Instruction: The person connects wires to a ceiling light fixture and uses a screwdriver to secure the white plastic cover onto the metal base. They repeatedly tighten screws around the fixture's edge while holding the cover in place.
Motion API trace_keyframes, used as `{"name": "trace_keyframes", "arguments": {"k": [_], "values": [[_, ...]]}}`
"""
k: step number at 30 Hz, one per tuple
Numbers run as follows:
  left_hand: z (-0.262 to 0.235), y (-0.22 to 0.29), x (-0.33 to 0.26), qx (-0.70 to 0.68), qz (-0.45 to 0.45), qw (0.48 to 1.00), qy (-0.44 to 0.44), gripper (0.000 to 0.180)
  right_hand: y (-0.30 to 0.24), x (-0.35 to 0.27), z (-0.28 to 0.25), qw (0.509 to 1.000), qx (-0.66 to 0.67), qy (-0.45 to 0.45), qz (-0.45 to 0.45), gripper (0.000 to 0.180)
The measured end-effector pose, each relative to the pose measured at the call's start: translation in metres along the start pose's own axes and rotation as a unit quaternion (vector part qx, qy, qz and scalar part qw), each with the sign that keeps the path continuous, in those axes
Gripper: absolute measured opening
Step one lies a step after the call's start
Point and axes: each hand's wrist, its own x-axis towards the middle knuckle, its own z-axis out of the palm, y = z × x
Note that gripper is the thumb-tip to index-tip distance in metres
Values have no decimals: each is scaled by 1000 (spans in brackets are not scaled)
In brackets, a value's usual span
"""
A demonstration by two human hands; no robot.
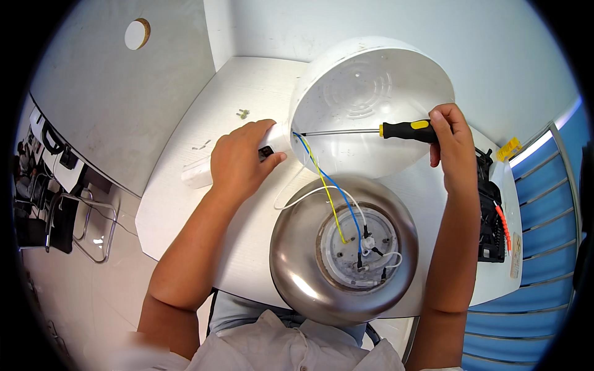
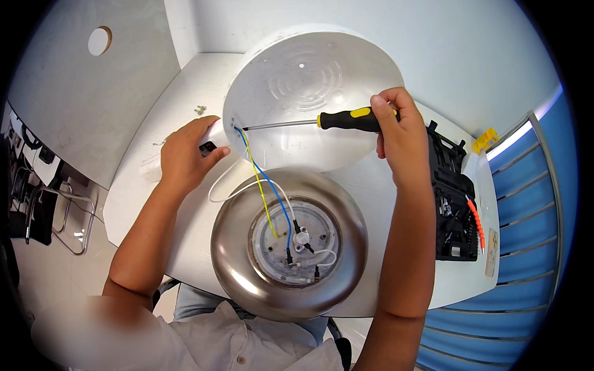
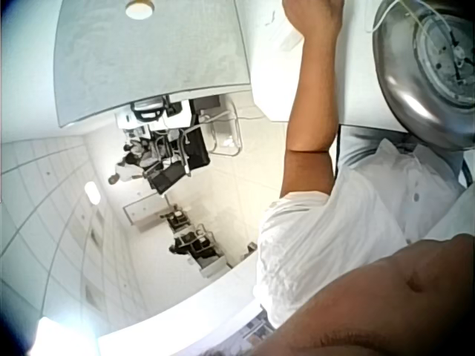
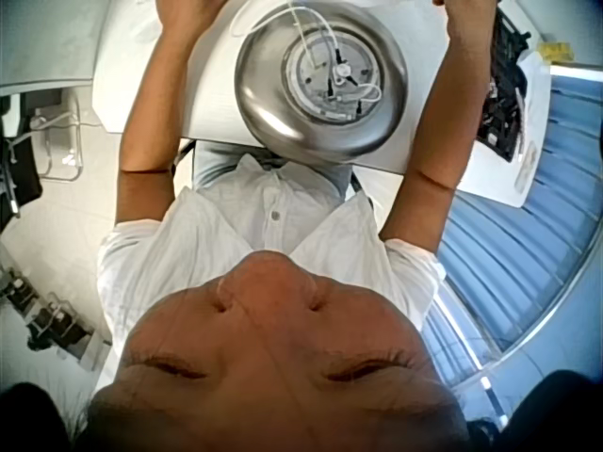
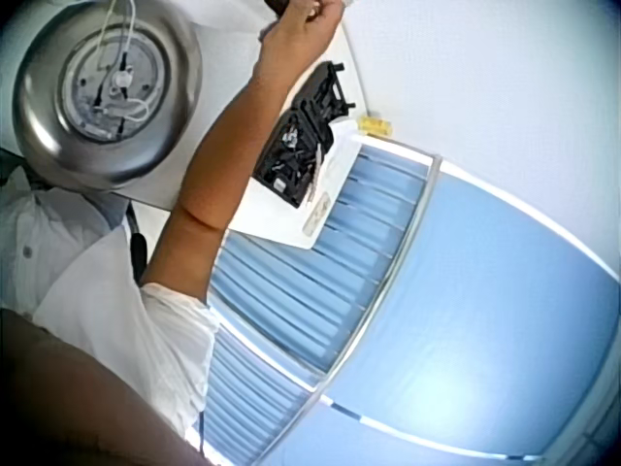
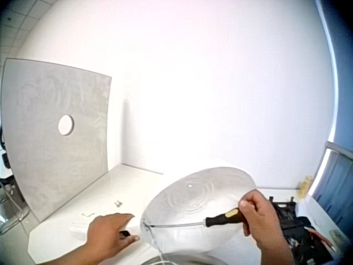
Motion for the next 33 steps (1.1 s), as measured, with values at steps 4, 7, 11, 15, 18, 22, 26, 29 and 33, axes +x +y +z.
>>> {"name": "trace_keyframes", "arguments": {"k": [4, 7, 11, 15, 18, 22, 26, 29, 33], "values": [[0, -1, -1, -8, -1, 1000, 2, 49, -1, -1, -2, 999, -16, -17, 33, 23], [2, -5, -1, -1, 21, 999, 24, 49, -7, -7, 0, 999, 15, -41, 22, 30], [2, -3, -1, -6, 12, 1000, 12, 49, -7, -7, -9, 994, 73, -82, 27, 35], [1, -3, -1, -7, 12, 1000, 13, 49, 1, -5, -6, 991, 108, -70, -22, 29], [1, -2, -2, -3, 17, 1000, 17, 48, 11, 2, -10, 996, 56, -61, -18, 22], [1, -1, -2, -5, 11, 1000, 16, 48, 0, 4, -10, 994, -19, -60, 95, 23], [0, -3, -2, -3, 1, 1000, 8, 48, -1, -2, -1, 996, 32, -52, 65, 26], [-1, -1, -2, -4, -5, 1000, 3, 48, -2, -5, -4, 989, 115, -78, 55, 29], [0, 0, -2, -8, 4, 1000, 11, 47, 5, -3, -1, 995, 86, -51, -1, 27]]}}
